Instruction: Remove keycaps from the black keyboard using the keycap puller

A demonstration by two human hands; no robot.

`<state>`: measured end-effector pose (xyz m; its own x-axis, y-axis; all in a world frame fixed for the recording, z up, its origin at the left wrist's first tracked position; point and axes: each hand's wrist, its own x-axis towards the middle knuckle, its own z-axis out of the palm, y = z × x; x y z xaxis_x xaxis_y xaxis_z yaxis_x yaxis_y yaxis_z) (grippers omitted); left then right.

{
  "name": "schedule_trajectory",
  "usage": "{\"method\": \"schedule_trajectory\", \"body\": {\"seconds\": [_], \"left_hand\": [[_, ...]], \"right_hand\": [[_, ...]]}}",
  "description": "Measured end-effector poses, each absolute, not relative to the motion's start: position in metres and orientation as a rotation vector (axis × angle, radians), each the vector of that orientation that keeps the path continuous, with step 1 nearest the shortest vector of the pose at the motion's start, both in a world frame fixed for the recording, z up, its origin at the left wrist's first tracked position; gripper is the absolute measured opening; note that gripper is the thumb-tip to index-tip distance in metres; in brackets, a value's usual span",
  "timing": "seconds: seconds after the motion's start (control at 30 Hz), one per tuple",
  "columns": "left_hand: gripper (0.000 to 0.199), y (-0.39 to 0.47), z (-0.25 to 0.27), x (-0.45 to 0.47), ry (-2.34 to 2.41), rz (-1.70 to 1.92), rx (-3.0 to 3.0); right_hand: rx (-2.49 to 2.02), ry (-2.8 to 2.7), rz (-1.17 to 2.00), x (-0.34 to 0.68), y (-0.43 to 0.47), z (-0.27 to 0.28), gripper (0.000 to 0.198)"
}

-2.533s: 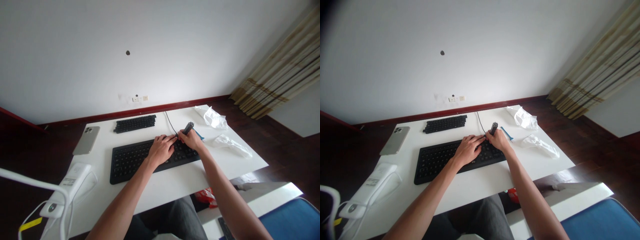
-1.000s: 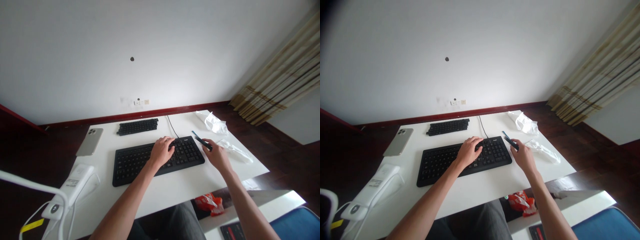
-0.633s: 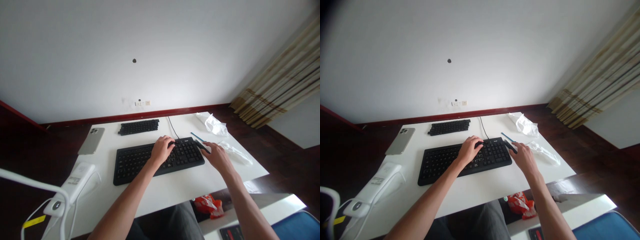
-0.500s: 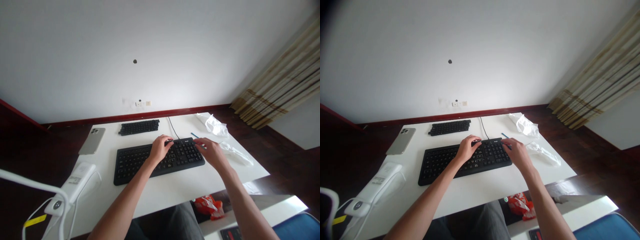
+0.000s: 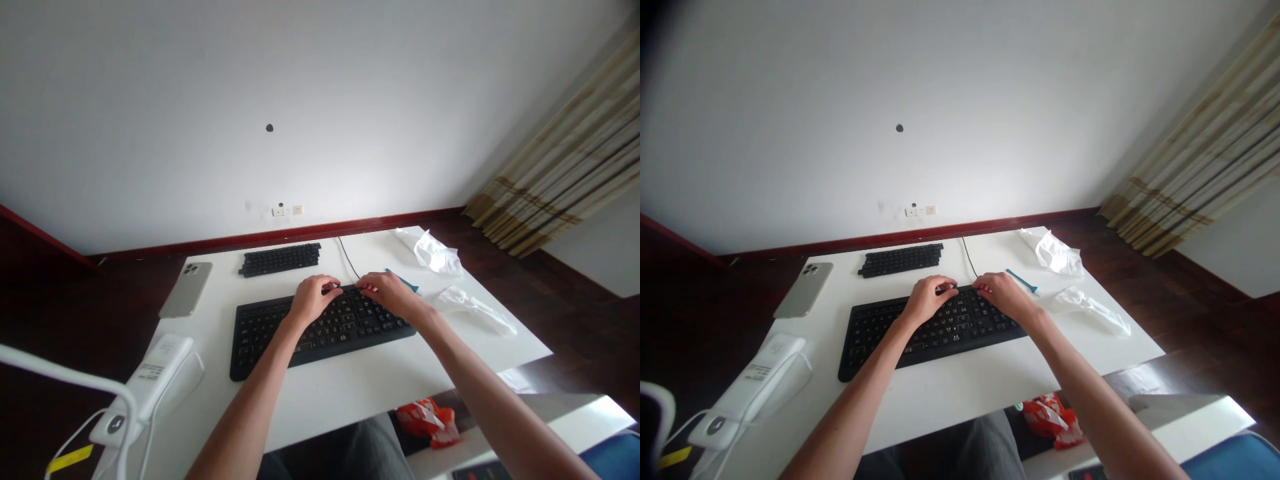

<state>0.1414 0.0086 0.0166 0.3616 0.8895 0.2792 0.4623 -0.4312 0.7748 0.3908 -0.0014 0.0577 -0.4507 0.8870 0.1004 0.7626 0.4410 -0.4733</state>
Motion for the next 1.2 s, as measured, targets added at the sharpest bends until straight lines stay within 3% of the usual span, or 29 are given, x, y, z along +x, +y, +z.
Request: {"method": "schedule_trajectory", "body": {"seconds": [0.2, 0.43, 0.77, 1.2], "left_hand": [[0.016, 0.008, 0.019, 0.141, 1.192, 0.925, 2.039], [0.016, 0.007, 0.019, 0.143, 1.216, 0.907, 2.044], [0.011, 0.007, 0.017, 0.145, 1.251, 0.857, 2.078], [0.009, 0.007, 0.014, 0.146, 1.247, 0.852, 2.063]], "right_hand": [[-1.405, -2.549, 0.493, 0.394, 0.014, 0.067, 0.026], [-1.468, -2.359, 0.511, 0.390, 0.056, 0.087, 0.018], [-1.343, -2.350, 0.402, 0.369, 0.164, 0.054, 0.025], [-1.313, -2.452, 0.244, 0.367, 0.183, 0.015, 0.026]]}}
